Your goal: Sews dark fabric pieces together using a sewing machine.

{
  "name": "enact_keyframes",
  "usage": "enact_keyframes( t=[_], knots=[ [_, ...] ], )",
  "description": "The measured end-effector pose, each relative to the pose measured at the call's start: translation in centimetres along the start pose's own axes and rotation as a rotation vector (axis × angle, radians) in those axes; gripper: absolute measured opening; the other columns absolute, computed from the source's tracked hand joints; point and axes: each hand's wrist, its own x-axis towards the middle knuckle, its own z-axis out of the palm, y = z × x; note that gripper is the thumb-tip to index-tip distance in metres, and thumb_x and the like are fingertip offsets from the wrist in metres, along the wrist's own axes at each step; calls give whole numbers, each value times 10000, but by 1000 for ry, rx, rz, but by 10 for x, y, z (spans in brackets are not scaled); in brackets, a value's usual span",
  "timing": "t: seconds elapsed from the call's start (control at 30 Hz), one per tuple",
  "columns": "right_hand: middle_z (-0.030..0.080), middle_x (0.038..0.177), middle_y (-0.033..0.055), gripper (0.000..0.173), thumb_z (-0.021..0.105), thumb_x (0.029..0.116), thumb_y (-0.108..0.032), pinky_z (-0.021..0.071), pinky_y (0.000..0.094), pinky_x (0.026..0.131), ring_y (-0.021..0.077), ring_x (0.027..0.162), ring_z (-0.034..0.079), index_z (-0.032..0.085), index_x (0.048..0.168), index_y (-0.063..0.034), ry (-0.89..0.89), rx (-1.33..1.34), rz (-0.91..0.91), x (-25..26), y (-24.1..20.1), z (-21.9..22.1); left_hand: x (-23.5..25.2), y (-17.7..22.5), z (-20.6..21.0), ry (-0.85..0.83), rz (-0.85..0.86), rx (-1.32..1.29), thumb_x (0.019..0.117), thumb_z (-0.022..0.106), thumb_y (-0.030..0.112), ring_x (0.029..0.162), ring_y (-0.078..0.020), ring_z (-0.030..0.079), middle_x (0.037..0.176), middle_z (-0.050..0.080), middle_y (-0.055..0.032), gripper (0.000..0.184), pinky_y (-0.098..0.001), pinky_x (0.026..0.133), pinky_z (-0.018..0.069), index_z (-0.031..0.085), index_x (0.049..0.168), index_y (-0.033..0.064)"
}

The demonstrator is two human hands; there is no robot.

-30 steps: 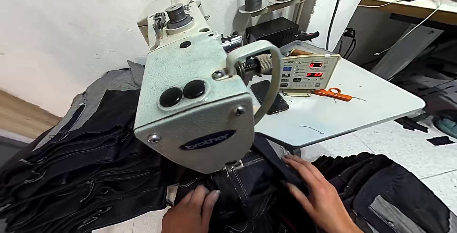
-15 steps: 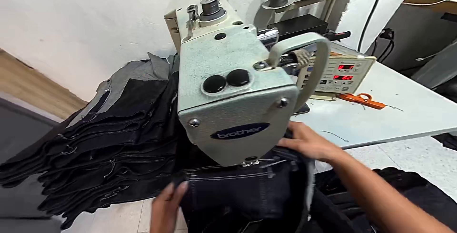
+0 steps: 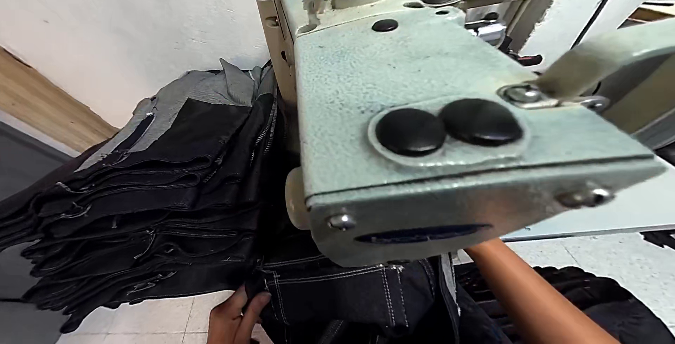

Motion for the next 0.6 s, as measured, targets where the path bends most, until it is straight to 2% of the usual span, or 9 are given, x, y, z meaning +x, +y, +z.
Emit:
enact_keyframes(
  t=[0.1, 0.17, 0.23, 0.37, 0.5, 0.53, 0.57, 0.6],
  knots=[
    [698, 1045, 204, 314, 733, 875, 5, 523, 477, 892, 309, 967, 682, 632, 1167, 62, 32, 49, 9, 2, -12, -1, 12, 0, -1, 26, -13, 6, 994, 598, 212, 599, 38, 622, 715, 699, -4, 301, -170, 583, 539, 715, 935, -59],
    [699, 1047, 197, 330, 723, 871, 20, 525, 460, 896, 297, 971, 682, 615, 1181, 57, 25, 51, -4, 1, -11, -2, 16, 0, -1, 23, -8, 2, 992, 605, 222, 594, 53, 607, 706, 692, 8, 301, -154, 577, 524, 717, 922, -49],
    [693, 1046, 226, 311, 702, 885, 49, 508, 465, 910, 316, 970, 666, 612, 1181, 85, -29, 64, 24, 1, -15, -6, 16, -2, -2, 14, 0, -20, 990, 613, 230, 596, 65, 597, 697, 684, 17, 306, -143, 580, 516, 714, 911, -48],
    [694, 1029, 207, 244, 714, 879, 15, 507, 434, 911, 283, 967, 663, 650, 1107, 75, -58, 60, -9, 0, -8, -6, 15, -3, -1, 18, 6, -45, 981, 617, 222, 608, 85, 595, 698, 678, 40, 288, -124, 588, 514, 709, 886, -34],
    [683, 1063, 219, 311, 715, 860, 68, 499, 444, 922, 294, 985, 652, 618, 1156, 80, -37, 88, 0, 2, -8, -5, 16, -4, 1, 26, 12, -66, 985, 613, 227, 605, 91, 597, 701, 683, 63, 279, -116, 581, 513, 713, 882, -12],
    [684, 1041, 204, 316, 712, 860, 73, 504, 409, 900, 262, 956, 651, 612, 1159, 72, -17, 112, 4, -1, -9, -6, 16, -4, 1, 23, 18, -69, 986, 612, 226, 609, 87, 602, 704, 686, 59, 280, -119, 586, 517, 714, 882, -14],
    [686, 1009, 160, 318, 705, 859, 37, 517, 343, 859, 189, 912, 651, 616, 1164, 44, 26, 144, -41, -7, -7, -5, 16, -5, 1, 19, 21, -73, 988, 613, 223, 611, 82, 608, 705, 688, 52, 279, -126, 590, 524, 714, 883, -16],
    [678, 941, 64, 303, 685, 844, -41, 507, 208, 782, 45, 833, 624, 630, 1140, -9, 97, 180, -118, -14, -3, -1, 16, -6, 1, 17, 21, -76, 987, 617, 219, 609, 76, 611, 702, 690, 46, 277, -133, 590, 527, 714, 882, -18]
  ],
)
